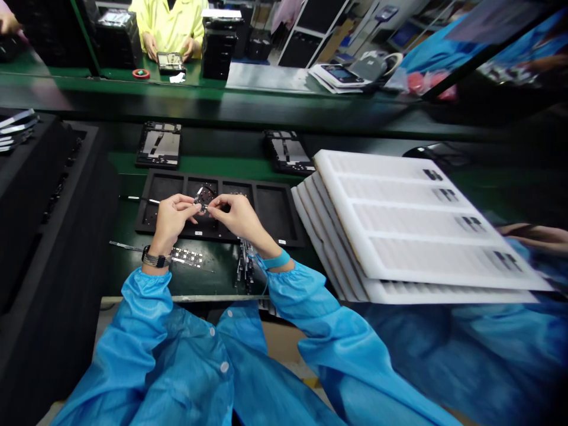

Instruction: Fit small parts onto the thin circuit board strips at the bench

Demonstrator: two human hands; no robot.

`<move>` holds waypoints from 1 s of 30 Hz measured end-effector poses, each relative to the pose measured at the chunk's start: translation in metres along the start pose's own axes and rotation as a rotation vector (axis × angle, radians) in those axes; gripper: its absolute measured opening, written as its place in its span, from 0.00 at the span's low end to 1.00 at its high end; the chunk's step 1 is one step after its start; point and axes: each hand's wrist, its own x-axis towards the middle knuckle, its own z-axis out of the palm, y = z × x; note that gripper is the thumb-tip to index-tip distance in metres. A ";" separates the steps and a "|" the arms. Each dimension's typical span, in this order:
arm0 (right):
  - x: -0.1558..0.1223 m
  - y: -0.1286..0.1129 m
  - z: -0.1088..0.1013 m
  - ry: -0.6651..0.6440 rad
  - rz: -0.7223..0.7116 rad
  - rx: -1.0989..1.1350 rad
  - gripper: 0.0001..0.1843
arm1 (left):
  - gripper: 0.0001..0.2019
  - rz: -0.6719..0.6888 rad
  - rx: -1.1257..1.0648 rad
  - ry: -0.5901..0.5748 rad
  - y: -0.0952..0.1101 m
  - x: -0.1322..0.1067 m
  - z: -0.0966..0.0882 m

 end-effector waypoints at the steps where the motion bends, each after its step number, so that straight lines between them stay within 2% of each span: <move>1: 0.000 0.000 0.000 -0.004 0.000 0.016 0.05 | 0.19 -0.005 -0.010 -0.007 0.000 0.000 -0.001; 9: 0.002 0.009 -0.012 -0.160 0.026 0.254 0.07 | 0.21 -0.067 -0.070 -0.099 -0.004 0.002 -0.002; 24: -0.003 0.008 -0.014 -0.192 -0.020 0.252 0.09 | 0.22 -0.084 -0.019 -0.163 0.000 0.000 -0.001; 27: -0.005 0.006 -0.018 -0.122 -0.054 0.236 0.10 | 0.20 -0.045 0.007 -0.147 0.006 -0.004 0.002; 30: -0.009 0.016 -0.029 0.050 -0.054 0.262 0.13 | 0.18 0.073 0.051 -0.055 0.021 0.002 0.001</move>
